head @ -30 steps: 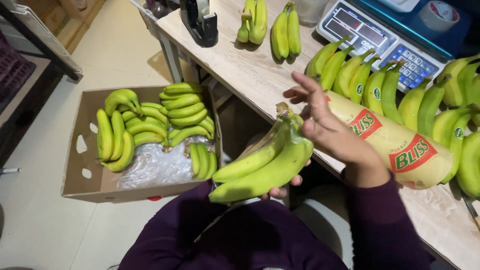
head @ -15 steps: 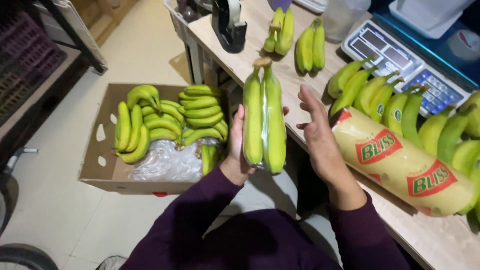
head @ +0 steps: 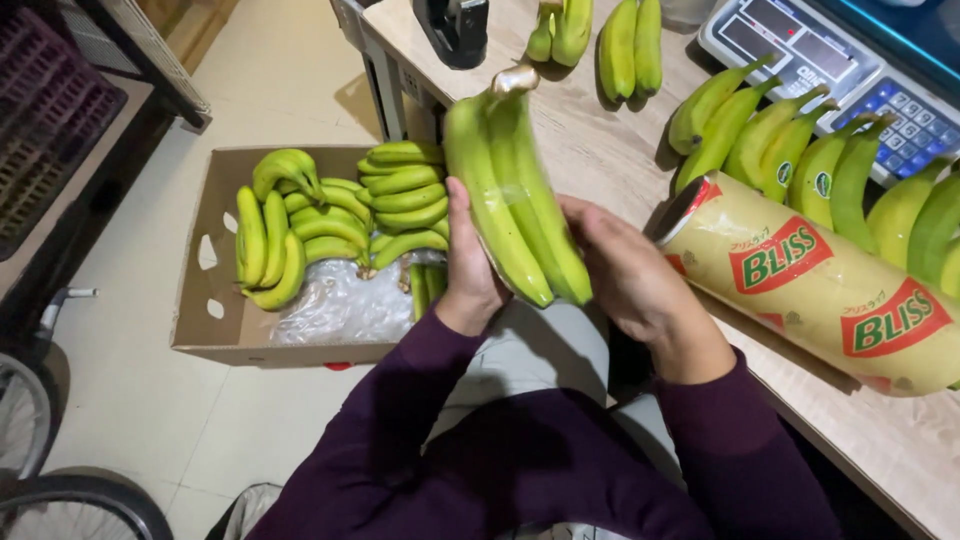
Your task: Wrapping bunches of green bananas in plastic film and placing them into a shipping box.
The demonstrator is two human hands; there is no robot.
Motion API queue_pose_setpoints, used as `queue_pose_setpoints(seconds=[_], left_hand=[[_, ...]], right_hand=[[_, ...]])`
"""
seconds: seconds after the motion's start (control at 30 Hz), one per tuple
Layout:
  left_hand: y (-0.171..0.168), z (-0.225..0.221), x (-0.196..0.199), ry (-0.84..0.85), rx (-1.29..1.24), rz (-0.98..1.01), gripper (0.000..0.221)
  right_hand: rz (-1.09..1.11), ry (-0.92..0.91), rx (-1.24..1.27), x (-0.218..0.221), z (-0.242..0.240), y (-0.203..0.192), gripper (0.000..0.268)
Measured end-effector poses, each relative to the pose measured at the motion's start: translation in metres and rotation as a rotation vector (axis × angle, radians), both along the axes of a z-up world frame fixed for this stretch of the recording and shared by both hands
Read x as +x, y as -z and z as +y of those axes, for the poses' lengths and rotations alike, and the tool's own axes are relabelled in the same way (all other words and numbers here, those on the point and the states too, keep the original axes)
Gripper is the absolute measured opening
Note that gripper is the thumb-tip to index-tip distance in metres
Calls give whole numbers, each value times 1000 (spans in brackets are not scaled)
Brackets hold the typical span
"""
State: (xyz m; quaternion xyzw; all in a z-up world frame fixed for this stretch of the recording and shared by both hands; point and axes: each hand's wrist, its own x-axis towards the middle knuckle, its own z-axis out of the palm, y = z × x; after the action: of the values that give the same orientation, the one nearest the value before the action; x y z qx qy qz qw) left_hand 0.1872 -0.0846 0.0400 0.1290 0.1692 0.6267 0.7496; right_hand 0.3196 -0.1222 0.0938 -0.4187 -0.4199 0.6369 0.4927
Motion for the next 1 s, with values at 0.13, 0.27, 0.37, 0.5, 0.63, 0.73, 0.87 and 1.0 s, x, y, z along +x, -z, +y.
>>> queue_pose_setpoints(seconds=[0.13, 0.27, 0.37, 0.5, 0.63, 0.73, 0.87, 1.0], left_hand=[[-5, 0, -6, -281, 219, 182, 75], [-12, 3, -22, -298, 363, 354, 80], [-5, 10, -37, -121, 377, 349, 89], [-7, 7, -73, 809, 102, -423, 102], [-19, -30, -79, 1189, -84, -603, 101], [5, -27, -89, 1174, 46, -691, 115], [9, -29, -117, 944, 284, -524, 108], [16, -24, -137, 703, 248, -546, 101]], right_hand=[[95, -119, -11, 1, 4, 19, 68], [111, -96, 85, 2, 4, 4, 69], [5, 26, 231, 15, 4, -12, 70], [-739, -83, 906, 37, 1, -46, 68], [-1181, -210, 1480, 20, 4, -65, 38], [-1274, -257, 1535, 3, 11, -63, 35], [-1183, -214, 1298, -7, 65, -75, 53], [-712, -63, 185, -38, 132, -82, 42]])
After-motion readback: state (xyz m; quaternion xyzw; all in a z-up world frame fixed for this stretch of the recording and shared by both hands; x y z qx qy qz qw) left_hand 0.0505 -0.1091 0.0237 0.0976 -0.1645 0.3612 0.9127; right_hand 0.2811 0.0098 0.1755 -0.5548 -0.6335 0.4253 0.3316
